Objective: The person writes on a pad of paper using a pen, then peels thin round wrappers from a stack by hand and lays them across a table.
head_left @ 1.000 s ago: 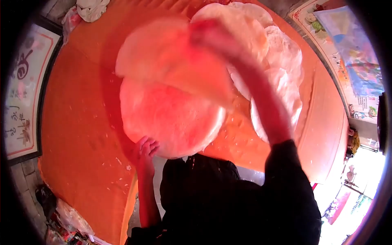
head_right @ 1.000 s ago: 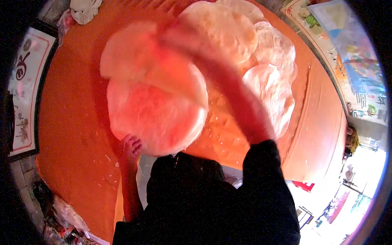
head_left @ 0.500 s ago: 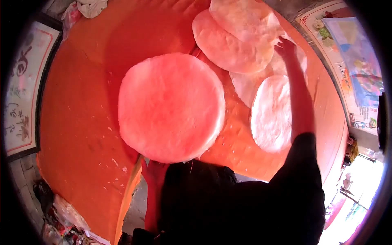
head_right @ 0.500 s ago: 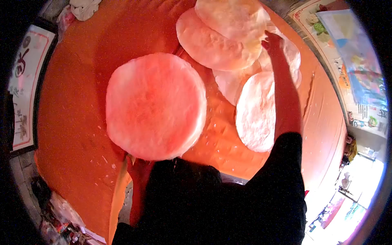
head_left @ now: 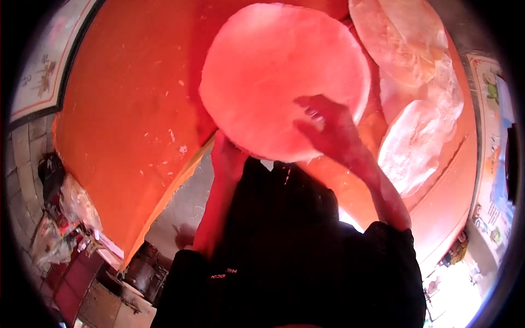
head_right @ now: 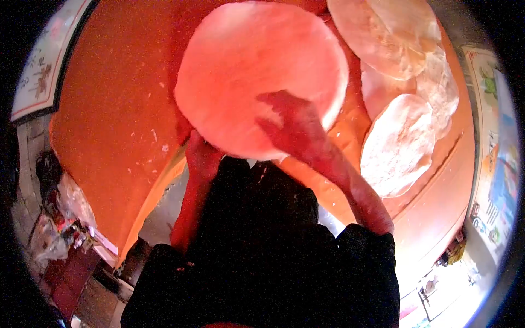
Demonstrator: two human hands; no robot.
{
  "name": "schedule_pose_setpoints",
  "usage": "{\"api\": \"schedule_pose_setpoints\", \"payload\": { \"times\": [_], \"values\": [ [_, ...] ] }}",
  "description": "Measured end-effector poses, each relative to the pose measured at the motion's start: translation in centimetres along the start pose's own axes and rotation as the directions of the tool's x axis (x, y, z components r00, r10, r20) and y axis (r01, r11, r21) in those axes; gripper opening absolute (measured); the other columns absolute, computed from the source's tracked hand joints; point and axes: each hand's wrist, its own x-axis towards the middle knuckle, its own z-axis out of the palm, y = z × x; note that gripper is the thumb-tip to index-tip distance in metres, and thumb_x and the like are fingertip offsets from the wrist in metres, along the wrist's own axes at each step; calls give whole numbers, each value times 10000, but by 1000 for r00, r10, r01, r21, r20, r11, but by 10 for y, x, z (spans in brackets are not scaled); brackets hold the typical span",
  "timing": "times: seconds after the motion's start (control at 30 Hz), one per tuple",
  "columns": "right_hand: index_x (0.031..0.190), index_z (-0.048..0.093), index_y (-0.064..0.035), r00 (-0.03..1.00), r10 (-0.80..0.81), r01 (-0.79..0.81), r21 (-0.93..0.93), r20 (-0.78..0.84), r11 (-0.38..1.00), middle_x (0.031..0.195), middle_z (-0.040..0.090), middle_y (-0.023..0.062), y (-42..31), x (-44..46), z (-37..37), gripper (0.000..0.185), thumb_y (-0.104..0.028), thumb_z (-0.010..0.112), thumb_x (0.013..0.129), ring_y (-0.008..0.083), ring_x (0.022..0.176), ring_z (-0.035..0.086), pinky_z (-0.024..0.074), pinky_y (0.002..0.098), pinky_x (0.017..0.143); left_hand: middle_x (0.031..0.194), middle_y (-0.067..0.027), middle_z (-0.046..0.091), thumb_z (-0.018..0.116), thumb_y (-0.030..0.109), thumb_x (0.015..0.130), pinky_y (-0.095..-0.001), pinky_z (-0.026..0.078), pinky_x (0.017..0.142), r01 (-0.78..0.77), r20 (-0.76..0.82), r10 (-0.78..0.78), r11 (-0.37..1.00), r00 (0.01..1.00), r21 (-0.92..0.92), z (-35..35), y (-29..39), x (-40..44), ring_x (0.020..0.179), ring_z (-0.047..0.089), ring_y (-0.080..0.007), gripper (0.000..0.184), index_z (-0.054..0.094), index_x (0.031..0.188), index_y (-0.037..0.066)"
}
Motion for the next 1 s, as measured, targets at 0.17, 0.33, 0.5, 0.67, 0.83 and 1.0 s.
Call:
{"api": "schedule_pose_setpoints", "payload": {
  "times": [0.17, 0.33, 0.5, 0.67, 0.83, 1.0],
  "values": [
    [1082, 605, -29, 980, -189, 194, -70, 63, 979, 974, 613, 179, -34, -6, 46, 457, -183, 758, 680, 356, 907, 594, 495, 415, 763, 1266, -46, 504, 460, 401, 955, -372, 462, 910, 58, -177, -54, 998, 983, 15, 9, 13, -16, 1136, 503, -192, 487, 432, 1319, 80],
    [1083, 602, -20, 983, -163, 174, -136, 85, 975, 993, 603, 177, -46, 10, 65, 509, -248, 768, 659, 353, 910, 590, 507, 412, 753, 1041, -34, 598, 489, 290, 964, -320, 517, 790, -3, -136, 64, 912, 989, 409, 21, 26, -21, 935, 583, -148, 350, 530, 1183, 20],
    [1017, 639, 10, 993, 5, -13, 62, 121, 998, 934, 630, 170, -35, 19, 55, 422, -209, 759, 676, 280, 819, 628, 508, 356, 709, 1003, -28, 611, 494, 272, 965, -291, 494, 779, -26, -45, 29, 997, 999, 75, 5, 16, -13, 897, 593, -136, 295, 546, 1123, 29],
    [969, 650, -29, 997, 24, -31, -110, -68, 993, 732, 627, 177, -32, 25, 49, 257, -106, 648, 724, 273, 635, 636, 506, 367, 611, 1042, -29, 619, 543, 265, 940, -280, 473, 763, -18, -141, 10, 998, 990, -62, 13, 16, -1, 901, 597, -132, 285, 543, 1118, 43],
    [772, 626, -28, 993, -18, 47, -250, 120, 967, 695, 601, 207, -30, 31, 58, 71, -85, 597, 739, 376, 646, 597, 473, 409, 573, 1067, -52, 608, 587, 158, 883, -311, 485, 790, 40, -130, -44, 999, 991, -31, 12, 18, 8, 921, 596, -171, 328, 508, 1173, 27],
    [827, 644, -22, 993, 102, -110, -188, -55, 976, 741, 640, 160, -36, 62, 10, 144, -149, 598, 777, 268, 687, 627, 498, 369, 635, 1054, -81, 595, 566, 81, 834, -323, 502, 794, 21, 400, 25, 994, 916, -110, -57, -9, 46, 960, 592, -191, 364, 504, 1186, 16]
  ]
}}
